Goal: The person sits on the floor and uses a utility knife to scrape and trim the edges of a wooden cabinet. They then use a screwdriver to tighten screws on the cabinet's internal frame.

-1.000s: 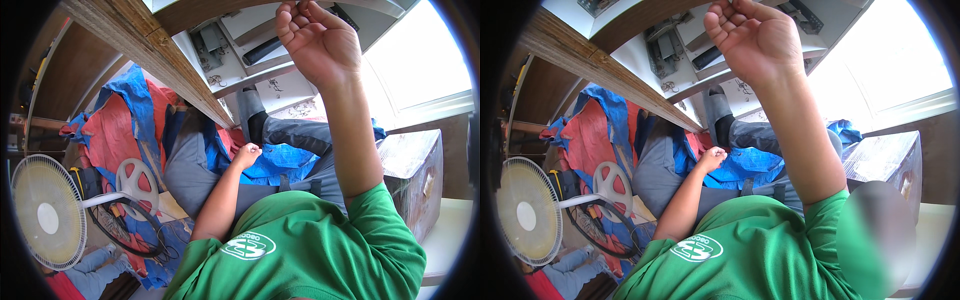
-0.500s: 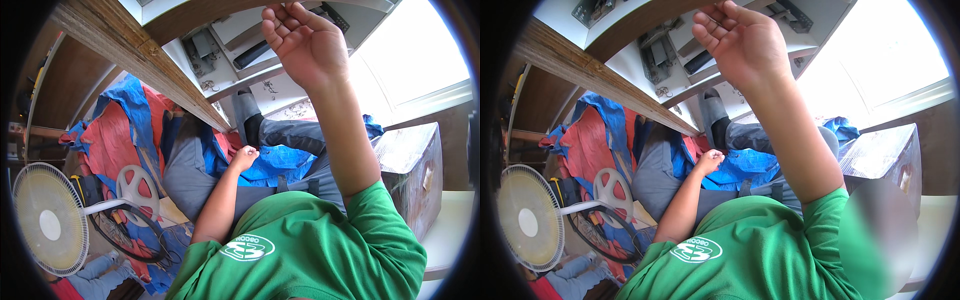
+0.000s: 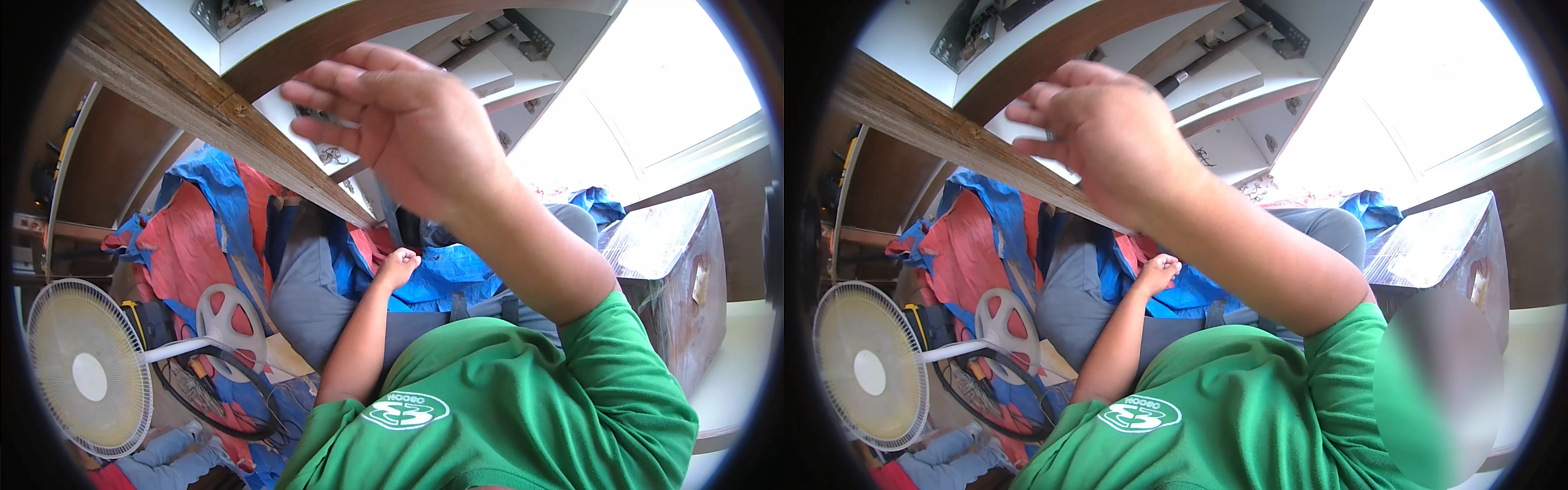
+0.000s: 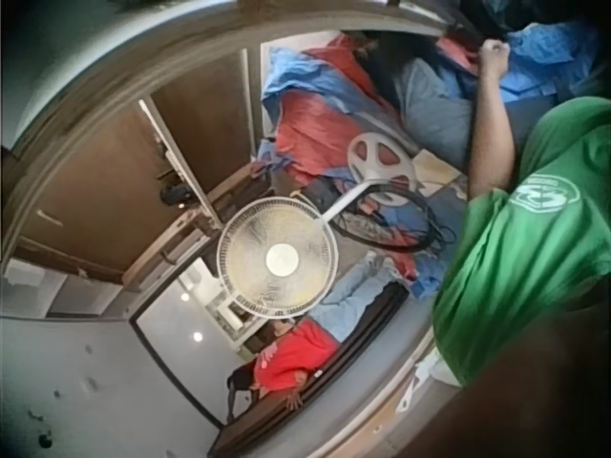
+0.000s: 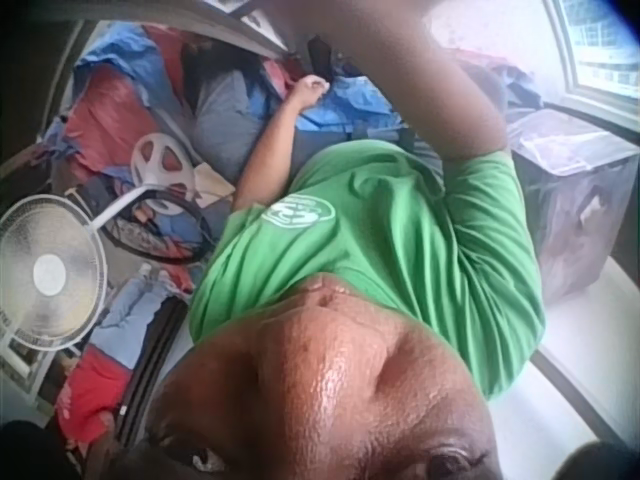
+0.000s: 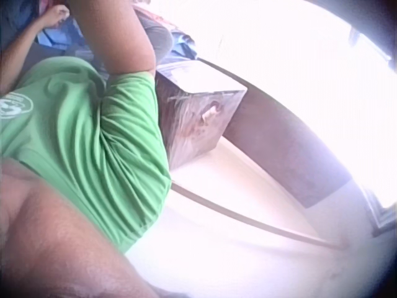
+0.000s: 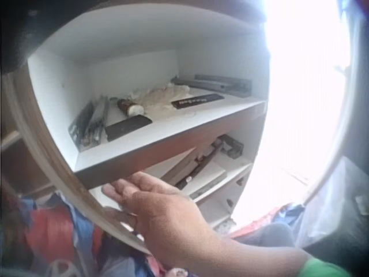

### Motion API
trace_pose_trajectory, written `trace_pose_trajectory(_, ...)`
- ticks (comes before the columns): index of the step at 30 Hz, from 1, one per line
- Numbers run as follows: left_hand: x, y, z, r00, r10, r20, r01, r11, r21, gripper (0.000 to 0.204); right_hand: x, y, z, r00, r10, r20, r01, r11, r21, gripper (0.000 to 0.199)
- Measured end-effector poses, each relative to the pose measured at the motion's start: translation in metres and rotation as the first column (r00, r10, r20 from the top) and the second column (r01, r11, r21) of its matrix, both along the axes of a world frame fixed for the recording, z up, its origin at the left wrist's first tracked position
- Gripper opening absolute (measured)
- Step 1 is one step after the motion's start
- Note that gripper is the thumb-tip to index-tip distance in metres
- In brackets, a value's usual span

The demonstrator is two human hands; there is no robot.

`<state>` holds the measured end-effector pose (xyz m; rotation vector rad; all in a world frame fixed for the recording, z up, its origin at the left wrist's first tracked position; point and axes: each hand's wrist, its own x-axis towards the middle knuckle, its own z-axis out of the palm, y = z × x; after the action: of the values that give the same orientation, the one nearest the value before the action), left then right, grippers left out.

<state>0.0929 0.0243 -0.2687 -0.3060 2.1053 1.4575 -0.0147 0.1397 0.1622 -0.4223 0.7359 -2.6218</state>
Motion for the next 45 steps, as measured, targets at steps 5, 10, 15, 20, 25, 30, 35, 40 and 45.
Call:
trace_pose_trajectory(5, 0.002, -0.002, -0.008, 1.0, 0.006, 0.009, -0.006, 0.999, 0.034, 0.033, 0.017, 0.013, 0.007, 0.991, 0.122, 0.046, -0.118, 0.99, -0.076, 0.046)
trace_pose_trajectory(10, 0.003, 0.001, -0.015, 0.996, 0.073, 0.054, -0.078, 0.991, 0.112, 0.027, 0.005, 0.046, 0.017, 0.996, -0.063, 0.067, 0.06, 0.997, 0.054, 0.035)
trace_pose_trajectory(15, 0.002, 0.003, -0.015, 0.999, -0.012, -0.043, 0.011, 1.0, -0.021, 0.026, -0.007, 0.078, 0.056, 0.734, -0.203, -0.649, 0.613, 0.609, 0.503, 0.034)
trace_pose_trajectory(20, 0.001, 0.003, -0.018, 1.0, 0.008, -0.016, -0.008, 1.0, -0.006, 0.027, -0.077, 0.043, 0.095, -0.001, 0.153, -0.988, 0.94, 0.338, 0.052, 0.028)
trace_pose_trajectory(25, -0.002, 0.004, -0.008, 0.999, 0.033, -0.035, -0.034, 0.999, -0.034, 0.026, -0.111, 0.016, 0.093, 0.026, 0.542, -0.84, 0.967, 0.2, 0.159, 0.032)
trace_pose_trajectory(30, -0.001, 0.007, 0.018, 0.999, 0.042, -0.014, -0.043, 0.998, -0.051, 0.03, -0.097, 0.018, 0.105, -0.004, 0.606, -0.796, 0.994, 0.091, 0.064, 0.036)
trace_pose_trajectory(35, -0.001, 0.007, 0.04, 0.996, 0.09, 0.022, -0.089, 0.996, -0.025, 0.031, -0.057, 0.047, 0.103, 0.153, 0.072, -0.986, 0.939, 0.3, 0.168, 0.041)
trace_pose_trajectory(40, -0.003, 0.011, 0.074, 0.979, 0.04, -0.201, -0.04, 0.999, 0.005, 0.028, -0.002, 0.089, 0.027, 0.764, -0.219, -0.607, 0.524, 0.76, 0.385, 0.041)
trace_pose_trajectory(45, -0.004, 0.034, 0.152, 0.862, 0.284, -0.42, 0.04, 0.787, 0.615, 0.056, 0.03, 0.102, -0.053, 0.989, -0.137, 0.054, 0.093, 0.866, 0.491, 0.042)
